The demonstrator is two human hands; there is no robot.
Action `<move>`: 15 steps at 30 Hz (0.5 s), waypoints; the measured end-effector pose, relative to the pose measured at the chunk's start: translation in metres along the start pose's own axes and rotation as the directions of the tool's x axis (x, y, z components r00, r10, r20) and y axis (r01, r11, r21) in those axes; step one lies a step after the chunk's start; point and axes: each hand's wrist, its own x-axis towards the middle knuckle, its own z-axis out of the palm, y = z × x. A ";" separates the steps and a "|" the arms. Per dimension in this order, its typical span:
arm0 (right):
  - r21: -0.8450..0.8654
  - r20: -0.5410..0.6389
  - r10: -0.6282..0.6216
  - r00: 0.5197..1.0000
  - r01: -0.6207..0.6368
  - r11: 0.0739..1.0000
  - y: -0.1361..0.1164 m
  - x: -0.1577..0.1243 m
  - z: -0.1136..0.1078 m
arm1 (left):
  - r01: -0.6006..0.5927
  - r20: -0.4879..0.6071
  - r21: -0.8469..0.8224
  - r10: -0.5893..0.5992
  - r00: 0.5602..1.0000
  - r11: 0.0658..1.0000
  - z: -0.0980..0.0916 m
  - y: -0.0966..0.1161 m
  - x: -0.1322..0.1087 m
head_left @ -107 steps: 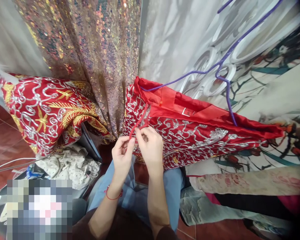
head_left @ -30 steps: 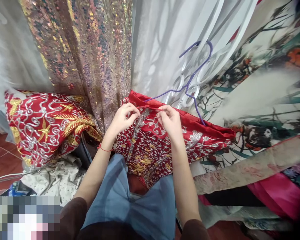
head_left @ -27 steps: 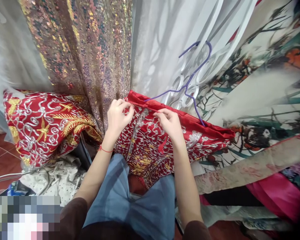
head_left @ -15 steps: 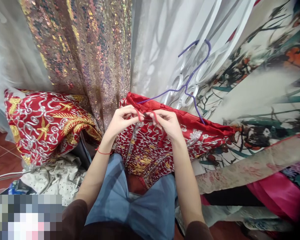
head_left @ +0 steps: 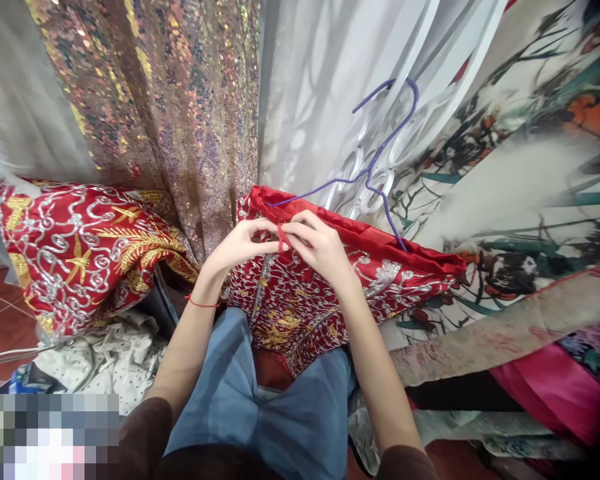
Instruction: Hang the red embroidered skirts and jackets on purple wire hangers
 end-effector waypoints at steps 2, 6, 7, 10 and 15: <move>-0.102 -0.007 0.036 0.999 -0.036 0.994 -0.004 0.001 0.004 | 0.012 -0.062 -0.052 -0.015 0.998 0.999 0.001 -0.001 0.000; -0.137 -0.062 0.065 0.996 -0.073 0.988 -0.007 0.004 0.012 | -0.020 -0.152 -0.046 0.012 0.988 0.999 0.001 -0.001 0.002; -0.124 -0.089 0.077 0.993 -0.087 0.988 -0.007 0.004 0.012 | -0.033 -0.170 -0.030 0.028 0.985 0.999 0.000 0.000 0.003; -0.088 -0.167 0.144 0.975 -0.160 0.983 -0.006 0.004 0.011 | -0.078 -0.239 0.032 0.083 0.967 0.996 -0.002 0.004 0.005; -0.119 -0.247 0.282 0.927 -0.318 0.941 -0.003 -0.002 -0.001 | -0.074 -0.364 0.373 0.219 0.905 0.925 -0.002 0.001 0.015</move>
